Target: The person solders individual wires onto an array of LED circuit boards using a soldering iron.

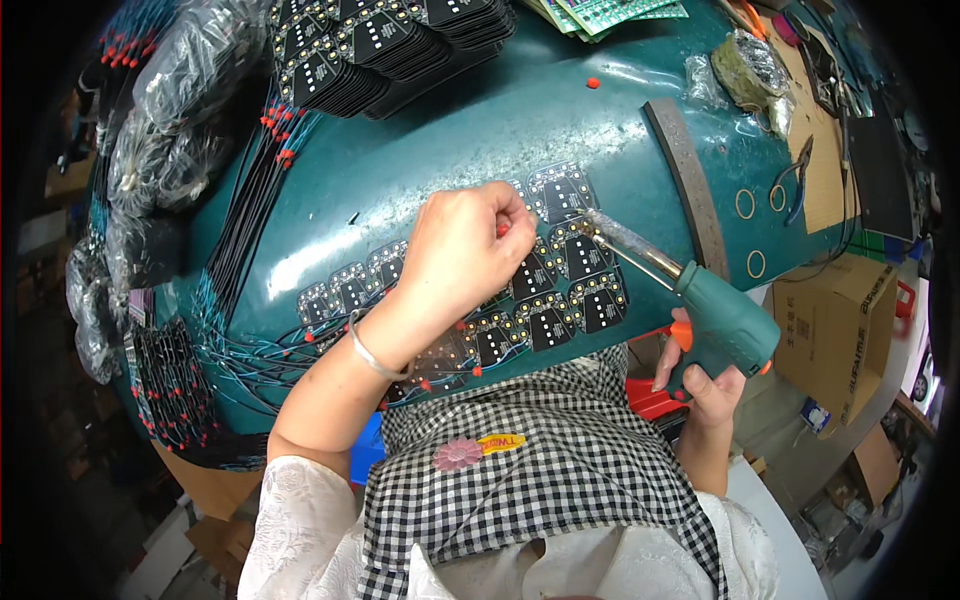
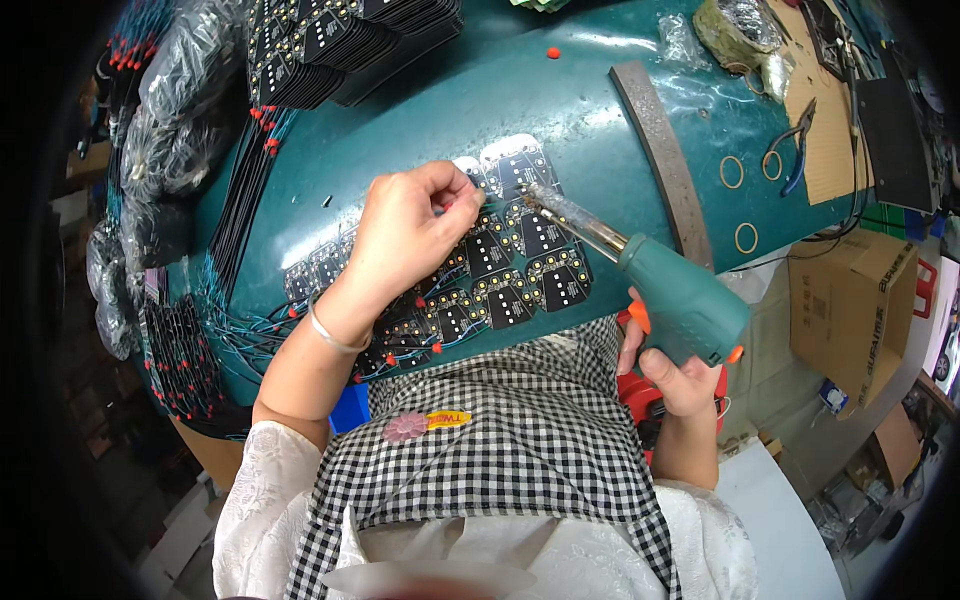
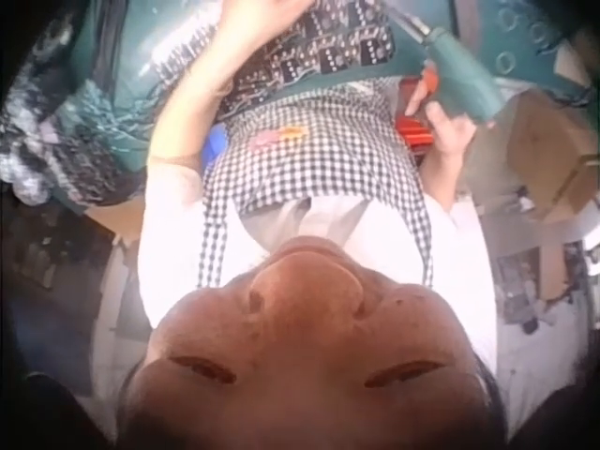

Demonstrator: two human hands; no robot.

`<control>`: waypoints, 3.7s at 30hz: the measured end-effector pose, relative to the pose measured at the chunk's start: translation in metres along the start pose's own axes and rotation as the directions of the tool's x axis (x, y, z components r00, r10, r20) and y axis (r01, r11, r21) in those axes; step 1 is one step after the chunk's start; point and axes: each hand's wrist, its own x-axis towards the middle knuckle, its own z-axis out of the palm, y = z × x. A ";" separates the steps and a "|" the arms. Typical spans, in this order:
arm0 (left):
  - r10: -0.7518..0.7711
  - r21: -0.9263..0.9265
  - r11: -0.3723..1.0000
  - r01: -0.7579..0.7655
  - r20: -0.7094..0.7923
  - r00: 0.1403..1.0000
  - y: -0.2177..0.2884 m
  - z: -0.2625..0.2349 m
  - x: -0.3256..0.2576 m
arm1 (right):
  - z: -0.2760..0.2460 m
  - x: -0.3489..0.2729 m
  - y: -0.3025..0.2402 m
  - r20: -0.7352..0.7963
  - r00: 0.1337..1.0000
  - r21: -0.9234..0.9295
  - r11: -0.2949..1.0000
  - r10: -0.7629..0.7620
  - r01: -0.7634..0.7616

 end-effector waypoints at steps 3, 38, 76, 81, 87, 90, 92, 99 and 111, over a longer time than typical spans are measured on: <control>0.013 0.134 0.991 -0.008 -0.037 0.999 -0.009 0.007 0.004 | 0.001 0.002 -0.004 0.057 0.998 0.010 0.999 0.040 -0.041; 0.040 0.189 0.982 -0.029 -0.055 0.998 -0.002 0.013 0.003 | -0.008 0.005 0.016 0.137 0.990 -0.314 0.945 -0.044 0.086; 0.212 0.075 0.976 -0.205 -0.109 0.971 -0.002 0.018 -0.008 | -0.007 -0.001 0.005 0.022 0.999 -0.054 0.998 0.029 -0.028; 0.195 0.013 0.981 -0.196 -0.153 0.969 -0.004 0.028 -0.009 | -0.007 -0.001 0.005 0.023 0.999 -0.036 0.999 0.035 -0.034; 0.220 0.062 0.975 -0.213 -0.174 0.960 -0.003 0.030 -0.008 | -0.020 -0.003 0.019 0.144 0.989 -0.171 0.983 -0.045 0.070; 0.186 0.048 0.982 -0.181 -0.167 0.968 -0.002 0.028 -0.009 | -0.015 -0.001 0.017 0.103 0.994 -0.171 0.985 -0.019 0.037; 0.198 0.056 0.980 -0.191 -0.164 0.966 -0.004 0.027 -0.008 | -0.017 -0.001 0.018 0.128 0.992 -0.147 0.989 0.009 0.010; 0.196 0.052 0.980 -0.190 -0.163 0.967 -0.003 0.027 -0.008 | -0.014 0.000 0.020 0.126 0.992 -0.204 0.979 0.008 0.018; 0.224 0.062 0.974 -0.217 -0.169 0.960 -0.004 0.030 -0.006 | -0.004 0.010 0.000 -0.050 0.998 0.048 0.998 0.035 -0.033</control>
